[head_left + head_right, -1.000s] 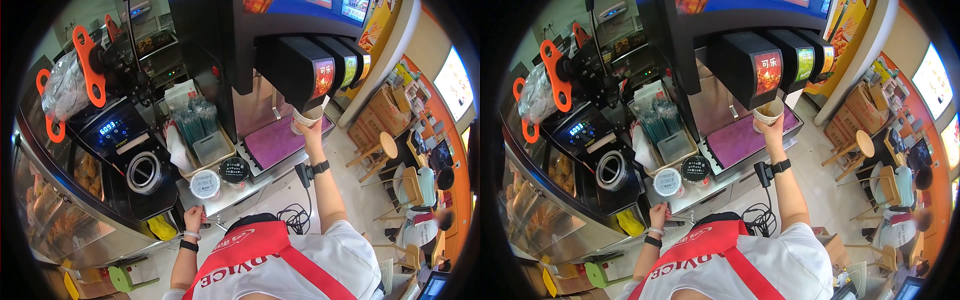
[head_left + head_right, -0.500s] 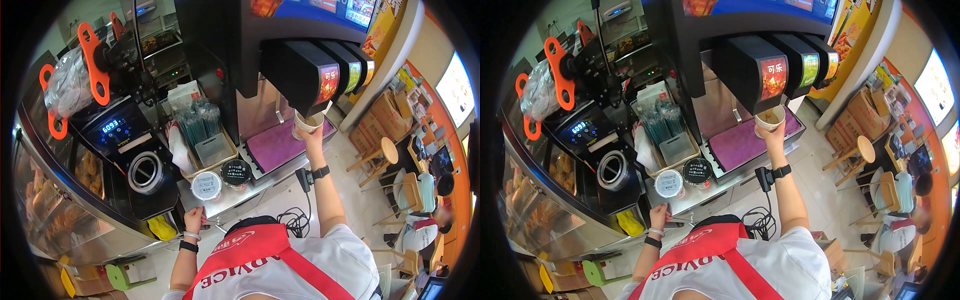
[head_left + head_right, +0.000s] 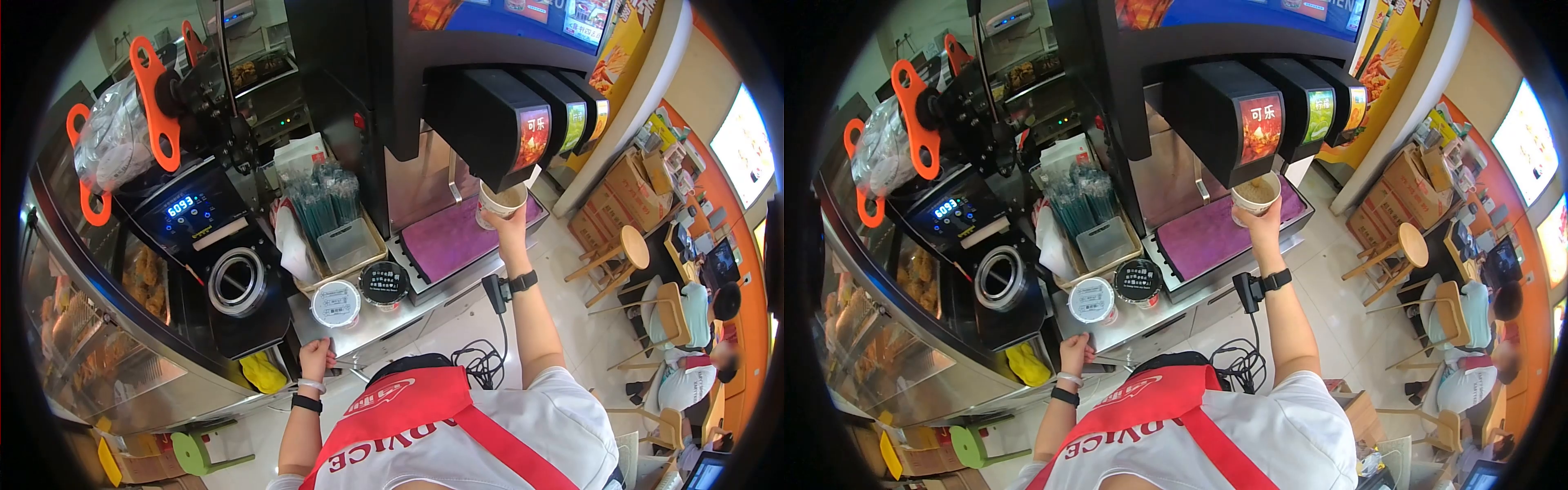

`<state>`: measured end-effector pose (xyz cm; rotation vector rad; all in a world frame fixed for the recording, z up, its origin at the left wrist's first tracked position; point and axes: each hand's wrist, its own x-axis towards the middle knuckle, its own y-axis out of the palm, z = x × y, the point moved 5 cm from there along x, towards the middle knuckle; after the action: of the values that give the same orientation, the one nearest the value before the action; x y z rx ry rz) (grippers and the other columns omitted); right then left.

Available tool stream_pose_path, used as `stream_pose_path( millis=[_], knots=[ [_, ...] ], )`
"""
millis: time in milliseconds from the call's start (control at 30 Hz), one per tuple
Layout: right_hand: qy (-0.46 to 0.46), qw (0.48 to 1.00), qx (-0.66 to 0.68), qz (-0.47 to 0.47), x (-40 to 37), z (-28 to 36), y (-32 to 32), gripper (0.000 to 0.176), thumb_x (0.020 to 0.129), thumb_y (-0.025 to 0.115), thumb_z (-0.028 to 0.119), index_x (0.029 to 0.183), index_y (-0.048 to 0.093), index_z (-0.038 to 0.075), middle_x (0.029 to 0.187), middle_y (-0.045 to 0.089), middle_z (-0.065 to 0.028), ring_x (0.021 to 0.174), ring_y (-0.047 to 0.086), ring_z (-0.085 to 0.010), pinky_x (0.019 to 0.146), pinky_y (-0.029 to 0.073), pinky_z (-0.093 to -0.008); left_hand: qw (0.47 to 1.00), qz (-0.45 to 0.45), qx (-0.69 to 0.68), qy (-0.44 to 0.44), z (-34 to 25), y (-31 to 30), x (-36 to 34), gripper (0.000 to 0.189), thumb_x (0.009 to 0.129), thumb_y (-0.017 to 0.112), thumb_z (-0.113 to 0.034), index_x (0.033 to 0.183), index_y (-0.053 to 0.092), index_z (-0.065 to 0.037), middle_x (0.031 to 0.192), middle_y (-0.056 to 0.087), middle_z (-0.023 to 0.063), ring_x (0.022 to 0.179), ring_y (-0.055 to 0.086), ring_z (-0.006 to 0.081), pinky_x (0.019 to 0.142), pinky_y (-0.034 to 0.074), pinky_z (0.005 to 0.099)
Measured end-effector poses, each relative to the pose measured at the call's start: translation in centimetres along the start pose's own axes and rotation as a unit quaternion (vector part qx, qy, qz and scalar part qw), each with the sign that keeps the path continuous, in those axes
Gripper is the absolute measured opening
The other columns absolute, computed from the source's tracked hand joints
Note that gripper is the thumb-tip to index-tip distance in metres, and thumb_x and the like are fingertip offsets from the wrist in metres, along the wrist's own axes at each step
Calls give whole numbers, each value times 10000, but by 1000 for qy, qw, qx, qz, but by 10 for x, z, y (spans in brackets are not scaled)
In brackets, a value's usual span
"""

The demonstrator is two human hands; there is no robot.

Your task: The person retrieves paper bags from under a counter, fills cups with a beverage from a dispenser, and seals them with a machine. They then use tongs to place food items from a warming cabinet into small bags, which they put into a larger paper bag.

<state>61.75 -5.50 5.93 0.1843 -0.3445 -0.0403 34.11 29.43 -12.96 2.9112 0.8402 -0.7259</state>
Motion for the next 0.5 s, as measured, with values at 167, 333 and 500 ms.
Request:
stream_pose_path(
  millis=[167,333,500],
  knots=[
    [6,1000,-2,-10,-1,-3,-5,695,574,675,-48,1169,332,57,1093,484,-66,1017,476,-175,865,385,-303,1000,13,-5,1,1,0,1,296,802,532,-249,627,538,-11,526,538,80,377,505,126,348,406,212],
    [10,1000,13,-26,-1,-8,-11,698,572,674,-49,1171,334,58,1094,485,-65,1022,471,-178,872,377,-309,1000,21,-5,5,-2,2,8,310,809,527,-259,615,527,-16,528,539,82,383,508,128,356,408,213],
    [7,1000,19,-24,2,-4,-13,672,580,671,-36,1162,347,57,1094,486,-65,1017,473,-181,872,372,-312,1000,25,-7,2,-6,3,5,317,811,526,-262,608,521,-20,534,540,81,389,511,129,362,410,212]
  ],
)
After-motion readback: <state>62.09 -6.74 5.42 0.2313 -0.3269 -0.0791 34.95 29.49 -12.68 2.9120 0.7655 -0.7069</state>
